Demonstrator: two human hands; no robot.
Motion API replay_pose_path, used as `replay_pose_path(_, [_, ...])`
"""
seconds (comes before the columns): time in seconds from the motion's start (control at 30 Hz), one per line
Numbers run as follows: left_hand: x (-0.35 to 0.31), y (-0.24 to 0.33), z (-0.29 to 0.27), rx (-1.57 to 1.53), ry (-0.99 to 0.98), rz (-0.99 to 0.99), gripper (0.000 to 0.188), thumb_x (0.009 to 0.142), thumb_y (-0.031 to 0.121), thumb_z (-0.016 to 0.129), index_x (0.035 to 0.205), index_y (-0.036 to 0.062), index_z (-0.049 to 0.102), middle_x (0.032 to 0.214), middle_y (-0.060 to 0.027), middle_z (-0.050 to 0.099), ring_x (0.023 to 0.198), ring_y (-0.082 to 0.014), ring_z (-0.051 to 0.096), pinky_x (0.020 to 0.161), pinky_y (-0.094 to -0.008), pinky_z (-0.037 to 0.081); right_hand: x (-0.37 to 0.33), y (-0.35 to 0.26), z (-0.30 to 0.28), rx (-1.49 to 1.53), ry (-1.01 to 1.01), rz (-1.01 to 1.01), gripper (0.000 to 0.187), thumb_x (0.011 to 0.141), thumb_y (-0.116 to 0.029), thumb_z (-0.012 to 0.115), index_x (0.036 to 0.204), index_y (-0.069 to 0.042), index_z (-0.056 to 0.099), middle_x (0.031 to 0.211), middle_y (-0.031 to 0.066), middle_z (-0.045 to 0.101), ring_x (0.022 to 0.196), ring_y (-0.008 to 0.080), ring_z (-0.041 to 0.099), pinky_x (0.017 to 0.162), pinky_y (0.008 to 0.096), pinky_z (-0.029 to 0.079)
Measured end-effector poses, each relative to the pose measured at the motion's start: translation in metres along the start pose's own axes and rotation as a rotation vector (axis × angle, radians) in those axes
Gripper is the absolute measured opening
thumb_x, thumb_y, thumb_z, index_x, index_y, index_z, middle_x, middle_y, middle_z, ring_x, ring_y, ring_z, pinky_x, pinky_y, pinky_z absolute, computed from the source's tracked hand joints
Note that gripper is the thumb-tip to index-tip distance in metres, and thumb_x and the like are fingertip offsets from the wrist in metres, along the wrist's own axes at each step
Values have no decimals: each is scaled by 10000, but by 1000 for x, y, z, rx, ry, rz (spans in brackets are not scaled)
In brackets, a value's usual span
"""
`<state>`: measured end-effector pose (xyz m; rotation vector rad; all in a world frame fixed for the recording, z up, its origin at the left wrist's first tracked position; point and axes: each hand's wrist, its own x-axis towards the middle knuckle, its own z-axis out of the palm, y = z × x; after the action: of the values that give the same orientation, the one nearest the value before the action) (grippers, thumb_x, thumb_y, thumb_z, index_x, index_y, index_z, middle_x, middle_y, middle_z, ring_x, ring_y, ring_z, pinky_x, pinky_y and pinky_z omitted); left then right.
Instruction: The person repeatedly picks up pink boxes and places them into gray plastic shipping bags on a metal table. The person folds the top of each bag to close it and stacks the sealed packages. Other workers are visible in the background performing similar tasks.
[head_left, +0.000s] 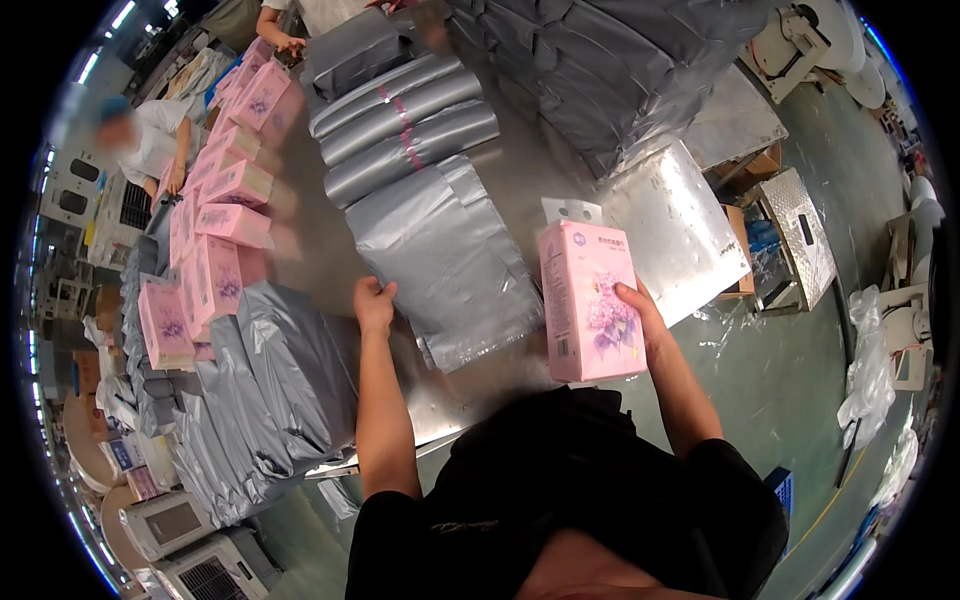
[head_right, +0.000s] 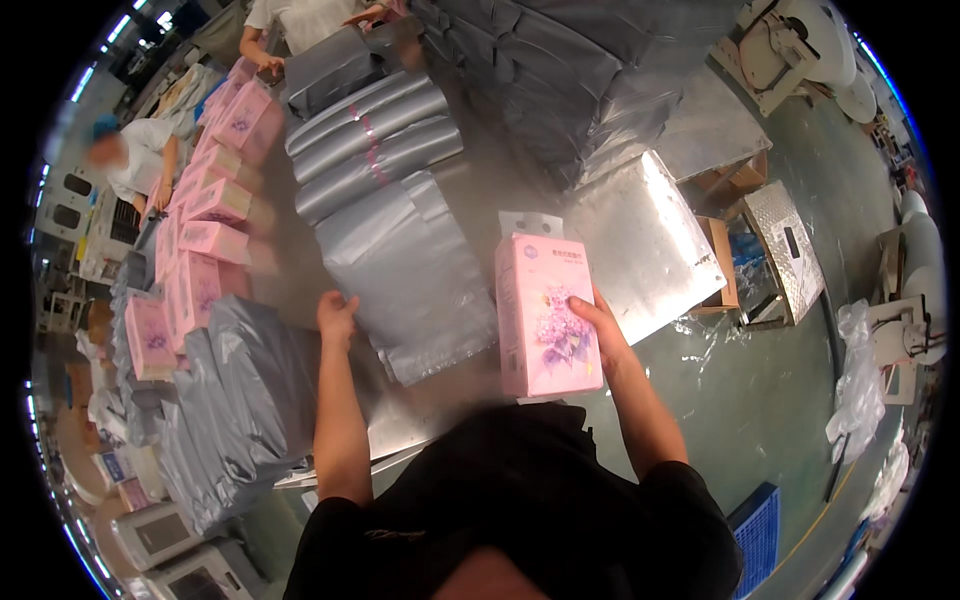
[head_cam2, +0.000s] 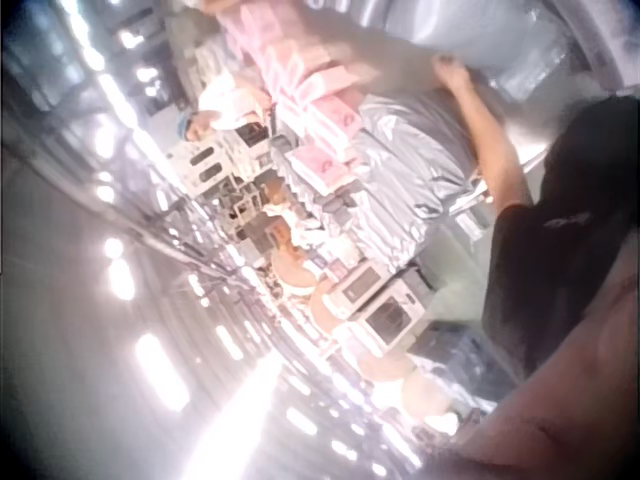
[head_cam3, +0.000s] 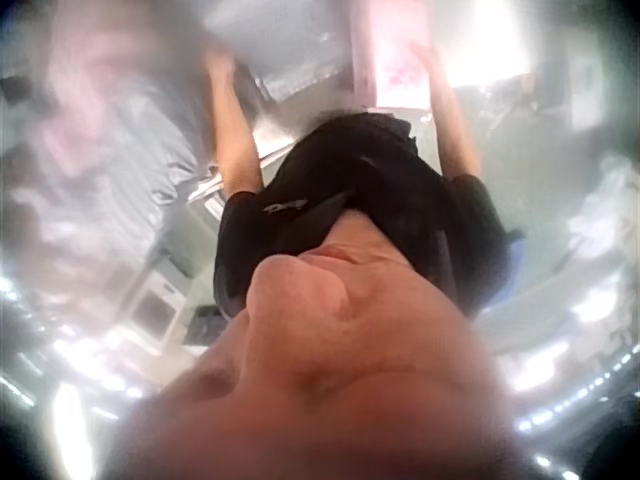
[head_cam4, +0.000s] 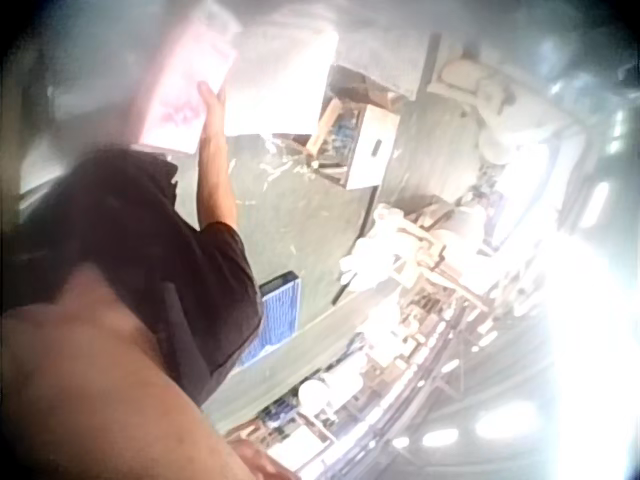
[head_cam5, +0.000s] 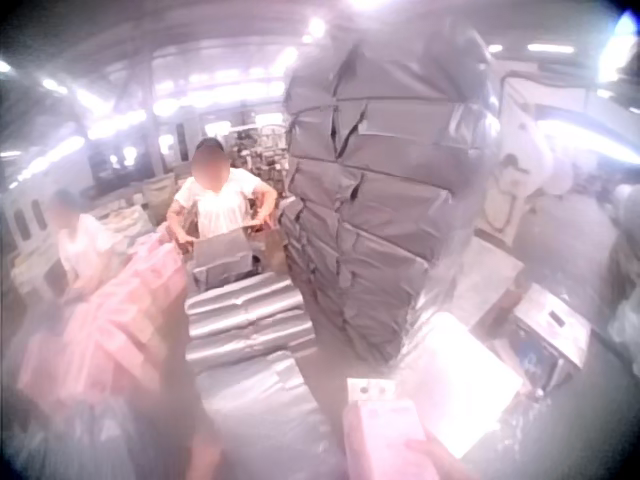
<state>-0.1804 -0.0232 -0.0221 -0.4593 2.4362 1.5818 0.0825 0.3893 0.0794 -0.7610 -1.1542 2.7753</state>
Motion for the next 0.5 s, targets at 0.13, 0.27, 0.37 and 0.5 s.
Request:
replay_pose_path(0.13, [-56,27,6,-74,-175,-105,477,877,87,806,1282,-18,577,961,-94,643,801,-181,599,728,-313,514,-17,4,4,-5,3,-2,859,862,-229,778,1572,-54,327,1385,185,596,1199,293,654,992,430,575])
replay_pose_path(0.27, [-60,-8,17,151,-86,180,457,879,108,805,1279,33,599,913,-54,620,730,-166,541,705,-304,495,-22,6,12,-49,-37,10,920,831,-232,807,1584,-54,309,1386,188,593,1207,300,649,1001,432,568])
replay_pose_path(0.37, [-69,-18,8,266,-80,277,464,881,122,799,1299,68,605,878,-85,615,743,-191,551,732,-333,507,-30,7,20,-83,-75,-14,969,807,-237,828,1593,-54,292,1403,189,581,1214,311,643,1012,429,560])
replay_pose_path(0.5, [-85,-15,1,310,30,296,506,884,153,799,1335,57,591,990,-133,668,858,-275,632,812,-388,533,-37,7,47,-132,-184,-1,927,860,-168,788,1614,-42,264,1469,186,534,1309,294,573,1087,426,486])
